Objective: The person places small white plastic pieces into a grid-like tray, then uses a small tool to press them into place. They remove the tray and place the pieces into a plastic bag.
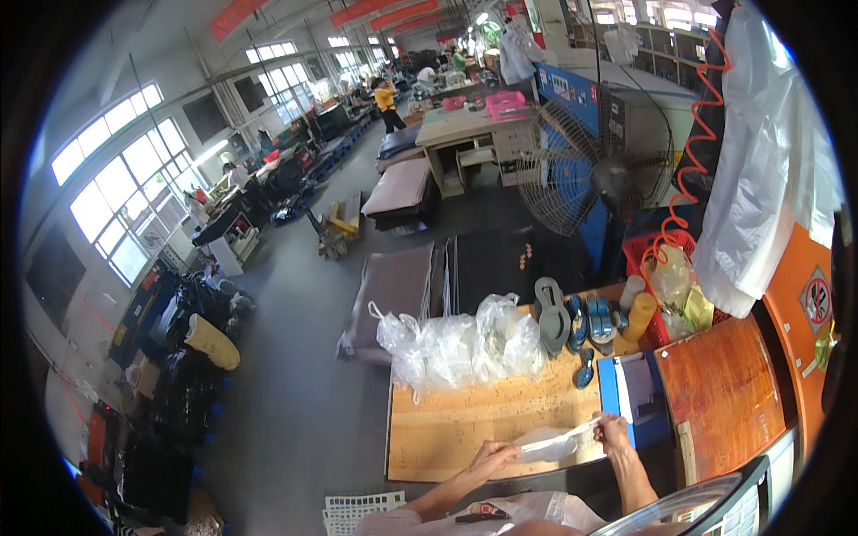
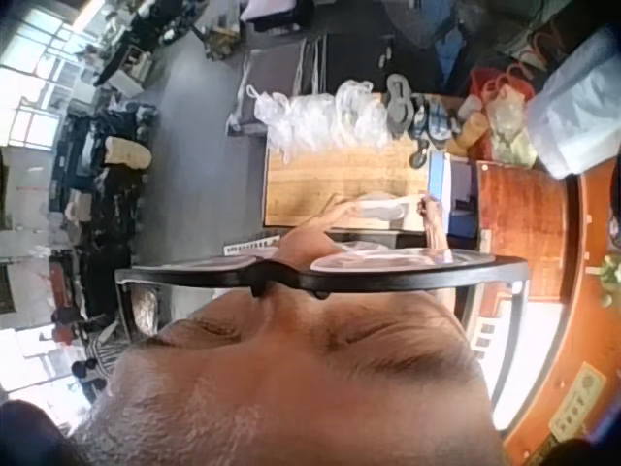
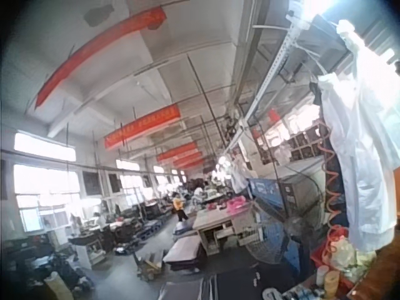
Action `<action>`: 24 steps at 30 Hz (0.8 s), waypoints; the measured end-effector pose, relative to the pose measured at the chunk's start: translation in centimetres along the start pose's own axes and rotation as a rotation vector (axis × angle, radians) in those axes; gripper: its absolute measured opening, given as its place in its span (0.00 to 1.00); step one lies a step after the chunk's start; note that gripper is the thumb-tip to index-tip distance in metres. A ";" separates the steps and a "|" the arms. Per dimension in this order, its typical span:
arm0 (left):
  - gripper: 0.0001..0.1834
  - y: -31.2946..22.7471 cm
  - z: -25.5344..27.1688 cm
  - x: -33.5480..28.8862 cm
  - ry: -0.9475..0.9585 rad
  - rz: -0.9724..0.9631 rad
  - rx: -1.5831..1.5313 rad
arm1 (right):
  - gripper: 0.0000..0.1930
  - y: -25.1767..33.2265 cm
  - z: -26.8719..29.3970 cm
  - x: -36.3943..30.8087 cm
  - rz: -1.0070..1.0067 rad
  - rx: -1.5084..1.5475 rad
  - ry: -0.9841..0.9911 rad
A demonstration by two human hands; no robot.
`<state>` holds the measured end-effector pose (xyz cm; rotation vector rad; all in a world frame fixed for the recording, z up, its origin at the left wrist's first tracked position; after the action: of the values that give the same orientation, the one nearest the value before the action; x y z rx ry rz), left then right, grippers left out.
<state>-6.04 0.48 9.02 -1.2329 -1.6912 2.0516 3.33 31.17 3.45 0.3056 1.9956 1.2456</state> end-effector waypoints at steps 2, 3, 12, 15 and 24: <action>0.12 2.4 0.0 0.3 -0.044 0.140 -0.124 | 0.11 -2.8 0.4 0.1 -0.180 0.135 -0.074; 0.12 2.5 -0.3 0.5 -0.024 0.078 -0.236 | 0.10 -3.6 0.7 -0.1 -0.215 0.248 -0.114; 0.17 -6.9 -5.3 0.8 0.383 -0.247 -0.643 | 0.08 5.8 -3.4 -7.9 0.187 -0.114 0.231; 0.23 -8.0 -7.3 0.6 0.361 -0.255 -0.302 | 0.07 8.0 -7.0 -10.7 0.220 -0.176 0.379; 0.18 -6.3 -8.2 2.1 0.223 -0.335 -0.042 | 0.04 9.9 -9.3 -13.6 0.366 -0.359 0.270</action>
<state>-3.70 9.62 13.68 -1.0588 -1.7073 1.6298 4.43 22.39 20.52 0.3487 1.9384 1.9344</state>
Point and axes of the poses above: each hand's wrist, its own x-axis towards the middle knuckle, its own z-axis out of the back of the hand, y = z × x, the point moved 7 cm from there along x, towards the middle knuckle, and after that the axes turned 4 degrees about z, right-handed, at the moved point
